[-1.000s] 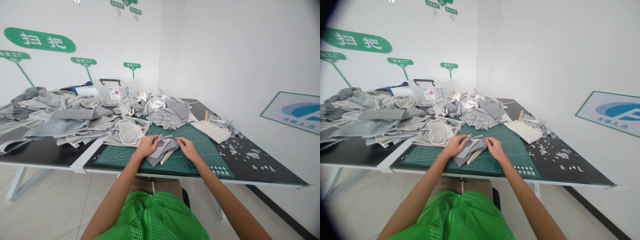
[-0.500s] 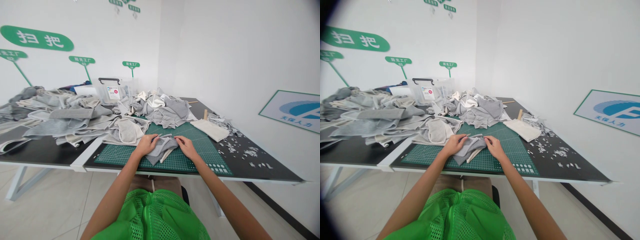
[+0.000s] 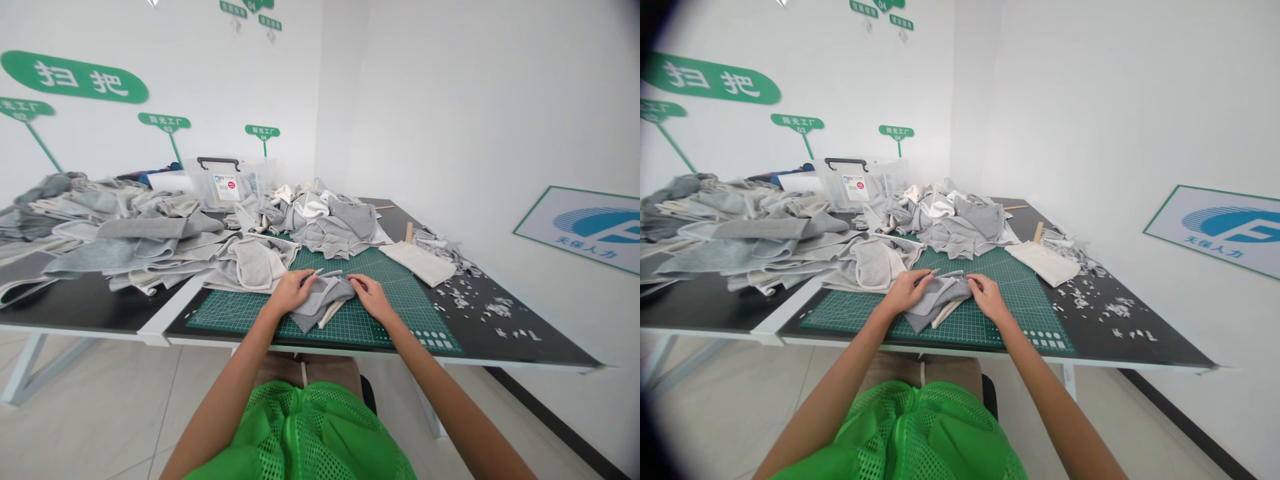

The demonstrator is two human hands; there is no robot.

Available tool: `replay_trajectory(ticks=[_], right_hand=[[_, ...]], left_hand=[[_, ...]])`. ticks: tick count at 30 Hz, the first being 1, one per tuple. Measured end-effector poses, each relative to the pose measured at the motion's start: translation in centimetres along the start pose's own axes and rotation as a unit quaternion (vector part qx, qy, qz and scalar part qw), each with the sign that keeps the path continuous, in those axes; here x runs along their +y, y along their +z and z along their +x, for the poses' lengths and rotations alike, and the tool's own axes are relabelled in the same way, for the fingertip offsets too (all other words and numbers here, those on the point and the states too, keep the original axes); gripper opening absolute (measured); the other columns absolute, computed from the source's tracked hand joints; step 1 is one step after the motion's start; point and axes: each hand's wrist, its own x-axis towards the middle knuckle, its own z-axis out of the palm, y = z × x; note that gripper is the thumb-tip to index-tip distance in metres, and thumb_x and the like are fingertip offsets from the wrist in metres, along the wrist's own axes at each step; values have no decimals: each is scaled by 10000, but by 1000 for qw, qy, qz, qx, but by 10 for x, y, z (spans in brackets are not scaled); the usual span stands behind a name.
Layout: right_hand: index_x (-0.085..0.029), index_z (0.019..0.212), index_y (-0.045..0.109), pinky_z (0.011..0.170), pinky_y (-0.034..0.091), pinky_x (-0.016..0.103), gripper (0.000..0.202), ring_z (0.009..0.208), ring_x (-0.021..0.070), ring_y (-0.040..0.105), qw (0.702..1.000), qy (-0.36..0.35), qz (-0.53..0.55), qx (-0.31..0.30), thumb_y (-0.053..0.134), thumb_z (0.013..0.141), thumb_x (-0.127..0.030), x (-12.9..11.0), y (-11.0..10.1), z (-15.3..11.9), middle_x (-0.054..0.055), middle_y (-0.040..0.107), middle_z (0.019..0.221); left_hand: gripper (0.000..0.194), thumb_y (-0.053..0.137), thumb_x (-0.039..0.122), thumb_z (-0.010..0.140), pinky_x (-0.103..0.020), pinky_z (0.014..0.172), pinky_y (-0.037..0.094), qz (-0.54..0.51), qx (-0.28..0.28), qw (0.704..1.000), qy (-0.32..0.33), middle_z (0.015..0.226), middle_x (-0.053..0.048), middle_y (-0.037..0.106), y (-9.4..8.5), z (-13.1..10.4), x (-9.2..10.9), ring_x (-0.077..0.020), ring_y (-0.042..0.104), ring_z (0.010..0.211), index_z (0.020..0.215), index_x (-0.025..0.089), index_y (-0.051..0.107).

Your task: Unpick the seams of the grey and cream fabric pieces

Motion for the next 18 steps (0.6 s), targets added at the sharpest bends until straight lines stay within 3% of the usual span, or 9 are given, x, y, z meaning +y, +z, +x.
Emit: replay_trajectory(ticks=[5, 11, 18], right_hand=[[-213, 1034, 694, 870, 511, 362, 297, 1004, 219, 640, 1000, 3, 1, -1, 488, 895, -375, 0, 0, 0, 72, 699, 1081], [-221, 1038, 692, 869, 513, 361, 292, 990, 216, 645, 1000, 8, -1, 1, 492, 892, -376, -1, -1, 0, 67, 701, 1077], [-215, 1047, 689, 875, 512, 371, 298, 989, 221, 646, 1000, 8, -3, 0, 493, 891, -377, -1, 0, 0, 71, 701, 1081]], left_hand=[[324, 481, 362, 937, -325, 852, 499, 5, 4, 1000, -4, 1080, -92, 704, 1, 0, 0, -232, 663, 965, 1137, 170, 647], [291, 443, 322, 954, -315, 794, 509, 6, -12, 1000, 1, 974, -75, 729, -1, 0, 1, -224, 684, 873, 1046, 188, 684], [330, 474, 366, 937, -338, 858, 498, 10, -2, 1000, -5, 1090, -105, 700, 0, 0, -1, -245, 662, 975, 1132, 169, 654]])
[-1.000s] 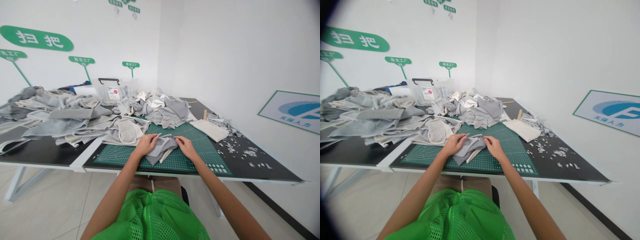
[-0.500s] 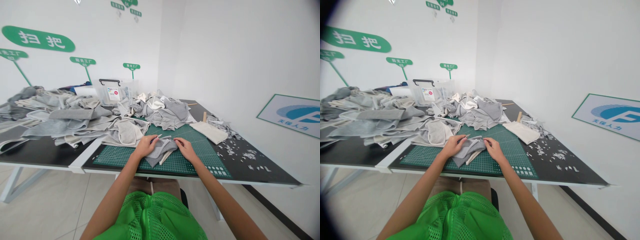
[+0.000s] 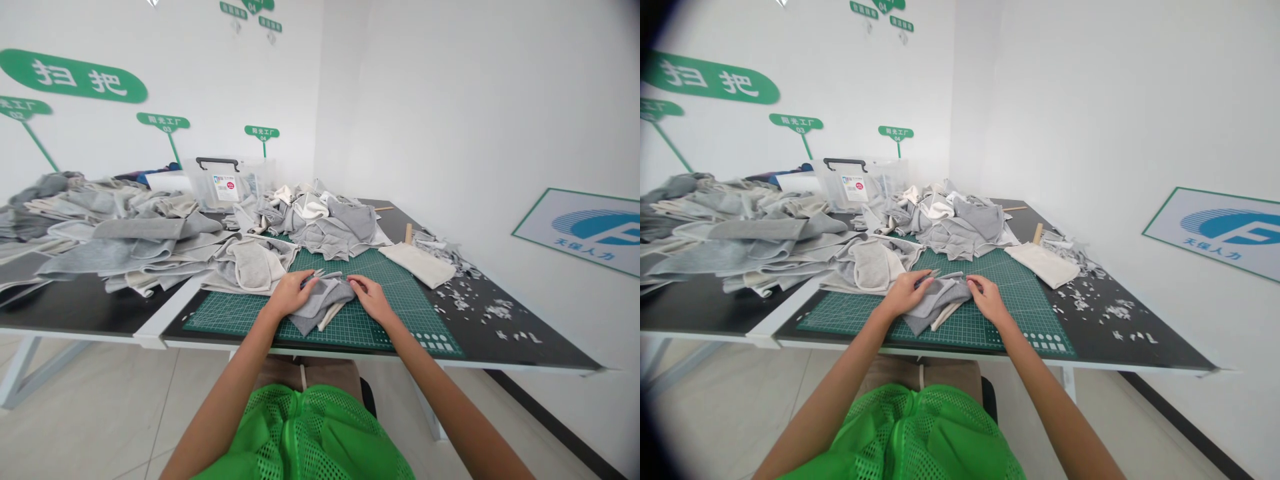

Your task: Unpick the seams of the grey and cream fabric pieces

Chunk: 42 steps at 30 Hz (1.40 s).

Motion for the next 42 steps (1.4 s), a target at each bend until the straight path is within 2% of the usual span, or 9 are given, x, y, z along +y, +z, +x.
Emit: replay_trajectory(ticks=[4, 10, 16, 25, 30, 33, 36, 39, 42], right_hand=[[-216, 1055, 688, 882, 509, 381, 304, 981, 222, 648, 1000, -2, 2, 1, 494, 889, -381, 1, 0, 0, 73, 701, 1082], [-218, 1070, 683, 880, 510, 384, 313, 971, 222, 653, 1000, -3, 2, 1, 495, 888, -390, 3, 1, 0, 71, 703, 1081], [-218, 1072, 680, 890, 504, 370, 306, 978, 217, 654, 1000, -2, 3, 1, 499, 889, -385, 4, 1, 0, 69, 702, 1086], [-220, 1090, 669, 873, 510, 365, 315, 964, 215, 660, 1000, 2, 5, -2, 498, 892, -394, 2, 1, 0, 70, 701, 1090], [-220, 1103, 662, 877, 510, 363, 318, 978, 216, 657, 1000, 5, 8, -5, 495, 895, -394, 3, 1, 0, 70, 703, 1082], [-211, 1107, 659, 878, 510, 362, 323, 971, 214, 658, 1000, 7, 8, -7, 495, 896, -392, 3, 1, 0, 75, 701, 1083], [-202, 1107, 659, 879, 508, 360, 325, 965, 213, 659, 1000, 8, 8, -8, 497, 895, -387, 2, 1, 0, 80, 700, 1087], [-201, 1111, 657, 885, 505, 360, 325, 973, 214, 655, 1000, 8, 7, -8, 496, 895, -384, 1, 0, 0, 80, 698, 1090], [-205, 1114, 656, 889, 503, 361, 324, 977, 214, 654, 1000, 6, 8, -10, 497, 895, -384, 1, 0, 0, 78, 698, 1091]], left_hand=[[301, 464, 342, 940, -333, 812, 509, 3, -16, 1000, 3, 996, -93, 727, 0, 0, -1, -245, 681, 900, 1060, 177, 686], [319, 443, 342, 953, -325, 887, 488, -2, 5, 1000, 0, 1105, -89, 696, 0, 1, 1, -231, 652, 1008, 1135, 179, 648], [293, 460, 333, 942, -319, 815, 506, 2, -6, 1000, 2, 996, -82, 725, 0, 0, 0, -233, 679, 894, 1086, 190, 672], [328, 478, 368, 933, -332, 852, 493, 6, -7, 1000, 1, 1067, -98, 708, 0, 0, 0, -248, 664, 962, 1129, 174, 656], [334, 394, 322, 972, -306, 814, 493, 2, -16, 1000, -6, 968, -73, 731, -2, 0, 2, -223, 679, 887, 1036, 191, 694], [360, 372, 336, 983, -282, 832, 487, -6, -27, 1000, -4, 1024, -59, 724, -4, 0, 4, -202, 672, 924, 1086, 197, 688], [365, 403, 373, 971, -281, 816, 489, 0, -36, 999, -9, 1048, -57, 716, -5, 1, 4, -200, 666, 920, 1189, 212, 647], [353, 467, 397, 938, -291, 755, 491, 20, -36, 999, -27, 976, -66, 727, -5, 1, 2, -207, 668, 818, 1154, 204, 669], [358, 486, 403, 925, -298, 756, 483, 35, -30, 998, -45, 998, -82, 725, -3, 1, 1, -216, 668, 810, 1127, 177, 676]])
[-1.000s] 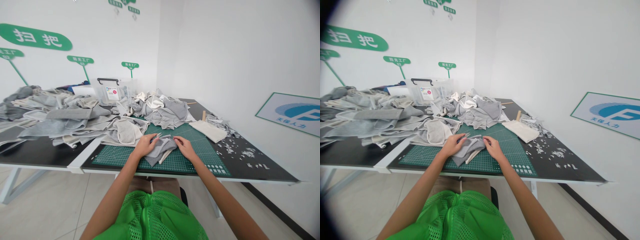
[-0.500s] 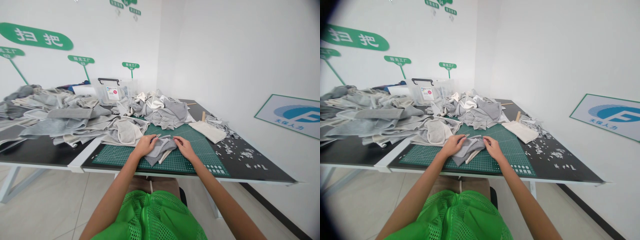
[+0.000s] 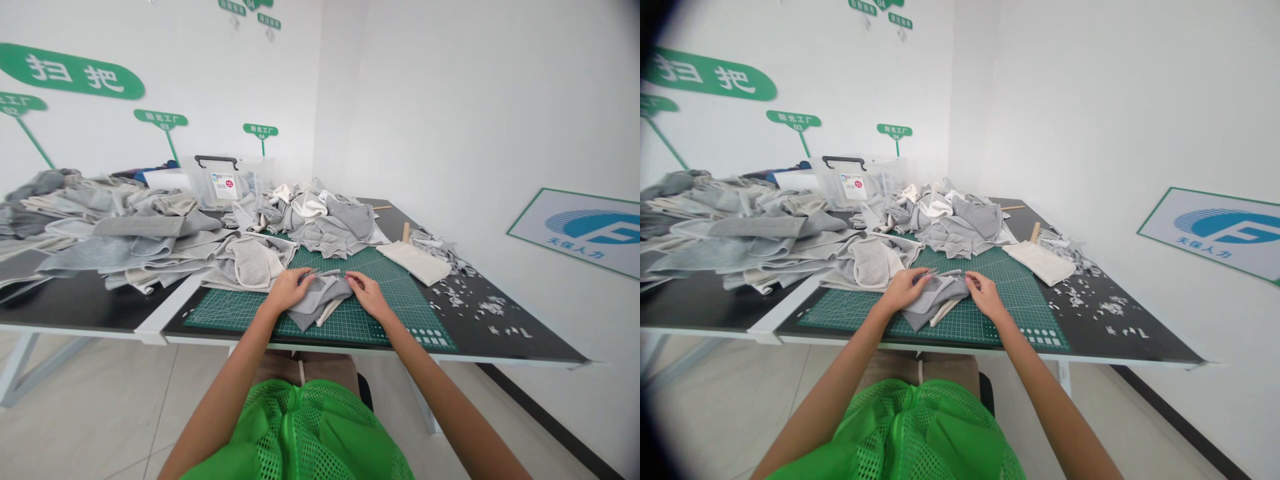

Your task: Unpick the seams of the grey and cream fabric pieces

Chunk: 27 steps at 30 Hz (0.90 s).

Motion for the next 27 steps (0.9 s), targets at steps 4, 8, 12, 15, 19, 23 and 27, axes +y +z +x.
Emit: replay_trajectory(ticks=[4, 8, 12, 15, 19, 23, 27], right_hand=[[-205, 1113, 658, 878, 508, 364, 325, 962, 216, 657, 1000, 0, 1, -1, 504, 891, -387, 2, 1, 0, 79, 696, 1095], [-201, 1115, 657, 883, 506, 362, 327, 964, 215, 655, 1000, -1, 3, 0, 513, 885, -385, 4, 2, 1, 83, 694, 1097], [-200, 1119, 653, 894, 502, 360, 328, 971, 213, 654, 1000, -3, 6, 2, 514, 885, -383, 6, 3, 2, 83, 692, 1098], [-205, 1125, 650, 891, 505, 362, 328, 971, 213, 654, 1000, -2, 7, 0, 515, 884, -381, 7, 3, 2, 80, 695, 1091], [-208, 1128, 649, 891, 506, 366, 329, 978, 216, 652, 1000, -1, 5, -3, 517, 882, -382, 6, 2, 2, 81, 695, 1095], [-208, 1131, 646, 890, 504, 363, 328, 973, 213, 653, 1000, -2, 4, -2, 514, 883, -377, 6, 2, 2, 80, 696, 1090], [-205, 1130, 646, 892, 501, 358, 328, 976, 210, 652, 1000, -3, 5, -3, 514, 883, -375, 7, 3, 2, 81, 694, 1095]], left_hand=[[377, 504, 465, 903, -291, 723, 484, 8, -9, 1000, -9, 916, -69, 739, 1, -1, 1, -222, 676, 775, 1096, 197, 686], [422, 504, 495, 896, -317, 783, 489, 2, -9, 1000, -7, 978, -86, 734, 0, -2, 1, -248, 681, 851, 1126, 188, 680], [401, 455, 461, 932, -293, 875, 473, -21, -16, 1000, 11, 1108, -58, 704, -2, -1, 3, -227, 658, 998, 1164, 213, 668], [383, 478, 460, 921, -277, 851, 486, -35, -23, 999, 22, 1095, -39, 710, -3, -2, 4, -215, 669, 971, 1157, 229, 673], [370, 507, 450, 907, -282, 792, 502, -42, -20, 999, 21, 1021, -49, 731, -2, -2, 3, -218, 688, 872, 1118, 210, 693], [397, 513, 461, 902, -294, 800, 499, -45, -9, 999, 18, 1043, -75, 724, 0, -2, 1, -233, 682, 896, 1120, 181, 691], [404, 507, 463, 906, -291, 790, 499, -49, -1, 999, 21, 1062, -79, 718, 1, -2, 0, -231, 681, 901, 1134, 179, 683]])
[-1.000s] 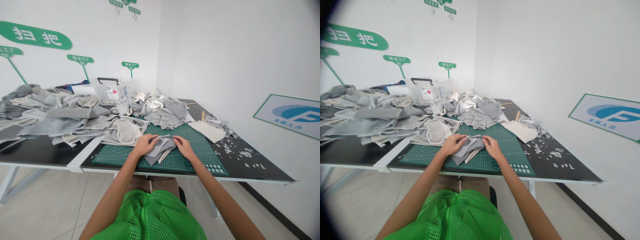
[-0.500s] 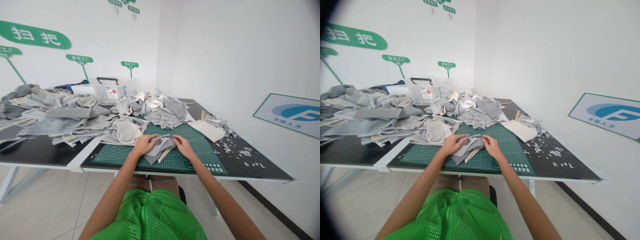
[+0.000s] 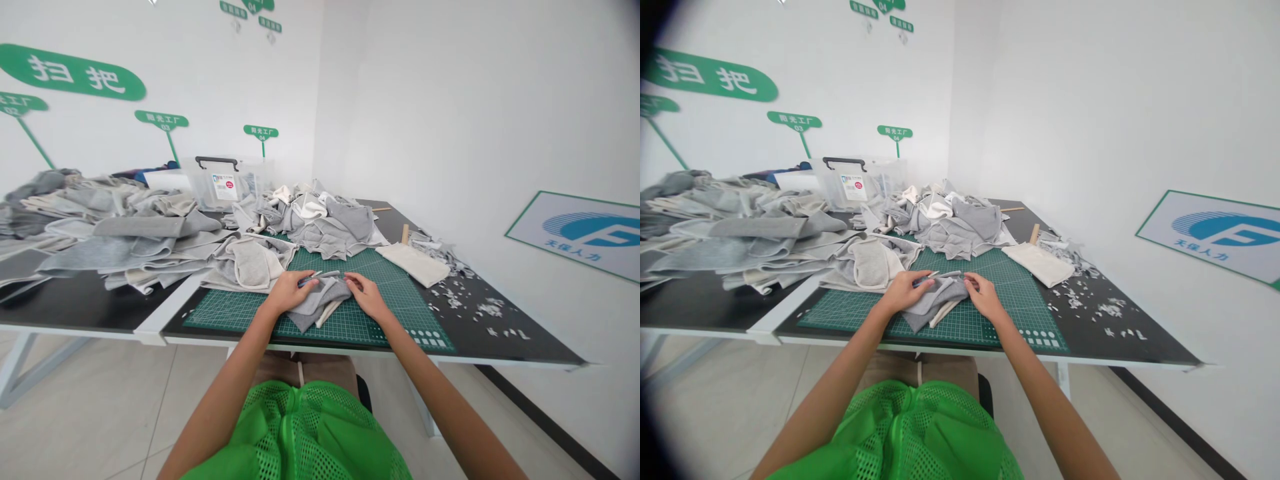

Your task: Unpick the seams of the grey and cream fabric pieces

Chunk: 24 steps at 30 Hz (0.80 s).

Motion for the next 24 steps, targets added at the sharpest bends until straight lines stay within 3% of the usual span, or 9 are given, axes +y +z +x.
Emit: replay_trajectory(ticks=[14, 17, 24], right_hand=[[-206, 1141, 639, 904, 504, 370, 333, 994, 213, 650, 1000, 4, 8, -4, 508, 888, -379, -3, -1, 0, 83, 691, 1101], [-209, 1137, 644, 902, 504, 374, 331, 990, 215, 651, 1000, 4, 7, -3, 511, 886, -380, -2, -1, 0, 80, 694, 1096], [-207, 1136, 643, 894, 507, 370, 331, 982, 214, 655, 1000, 3, 7, -2, 509, 888, -380, -3, -1, 0, 83, 694, 1095]], left_hand=[[351, 444, 384, 944, -296, 800, 498, -34, 3, 999, -11, 989, -54, 739, -3, 1, 3, -224, 689, 852, 1028, 197, 729], [398, 390, 396, 964, -299, 813, 509, -54, 1, 998, -20, 1078, -44, 714, -6, 1, 6, -227, 679, 929, 1103, 192, 702], [362, 530, 441, 890, -300, 859, 501, -56, -11, 998, -25, 1089, -42, 711, -4, 1, 4, -230, 666, 984, 1109, 209, 701]])
